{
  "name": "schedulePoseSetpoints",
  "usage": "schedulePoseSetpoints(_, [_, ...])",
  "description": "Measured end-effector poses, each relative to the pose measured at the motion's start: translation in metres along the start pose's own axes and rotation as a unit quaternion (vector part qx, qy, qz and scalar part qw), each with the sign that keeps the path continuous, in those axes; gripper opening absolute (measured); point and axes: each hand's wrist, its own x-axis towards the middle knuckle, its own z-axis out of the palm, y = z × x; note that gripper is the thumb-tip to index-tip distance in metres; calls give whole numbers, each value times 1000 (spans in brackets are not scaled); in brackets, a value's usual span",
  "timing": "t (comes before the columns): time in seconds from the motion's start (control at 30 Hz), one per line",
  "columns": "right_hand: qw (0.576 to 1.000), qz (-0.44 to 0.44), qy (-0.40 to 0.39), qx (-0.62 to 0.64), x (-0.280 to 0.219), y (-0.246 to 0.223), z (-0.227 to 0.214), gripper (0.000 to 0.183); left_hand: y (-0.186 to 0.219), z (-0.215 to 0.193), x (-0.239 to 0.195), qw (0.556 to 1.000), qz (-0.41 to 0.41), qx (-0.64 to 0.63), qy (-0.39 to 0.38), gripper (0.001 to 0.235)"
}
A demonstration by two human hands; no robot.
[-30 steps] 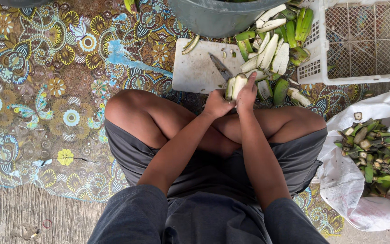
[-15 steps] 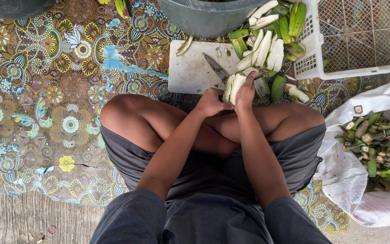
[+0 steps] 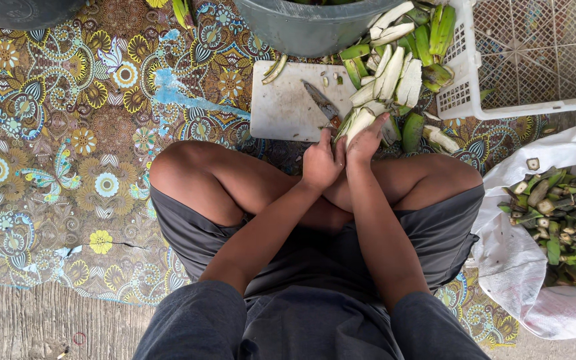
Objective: The person sits cross-legged on a mat and uses a knife to peel the skin off green bananas. They place the peeled bananas into a bucket of water and discard the peels into a nearby bag.
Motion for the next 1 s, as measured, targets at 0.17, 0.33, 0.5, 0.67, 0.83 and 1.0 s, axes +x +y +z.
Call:
schedulePoseSetpoints(0.17, [993, -38, -18, -114, -23, -13, -6, 86, -9, 10, 2, 1000, -6, -19, 5, 25])
schedulePoseSetpoints(0.33, [980, -45, -34, -192, 13, 9, -13, 88, -12, 6, 6, 998, 5, -63, -2, 36])
schedulePoseSetpoints(0.5, [978, -49, -40, -197, 29, 20, -21, 85, -14, 5, 8, 998, -6, -67, -7, 40])
schedulePoseSetpoints(0.67, [982, -20, -50, -181, 12, 7, -13, 91, -6, -2, 8, 991, -5, -131, 21, 31])
schedulePoseSetpoints(0.83, [988, 14, -28, -149, -14, -22, -7, 95, -11, 0, 11, 984, -22, -176, -3, 20])
schedulePoseSetpoints(1.0, [996, 60, 0, -73, 54, 36, -21, 90, -6, -6, 13, 973, -43, -222, -43, 35])
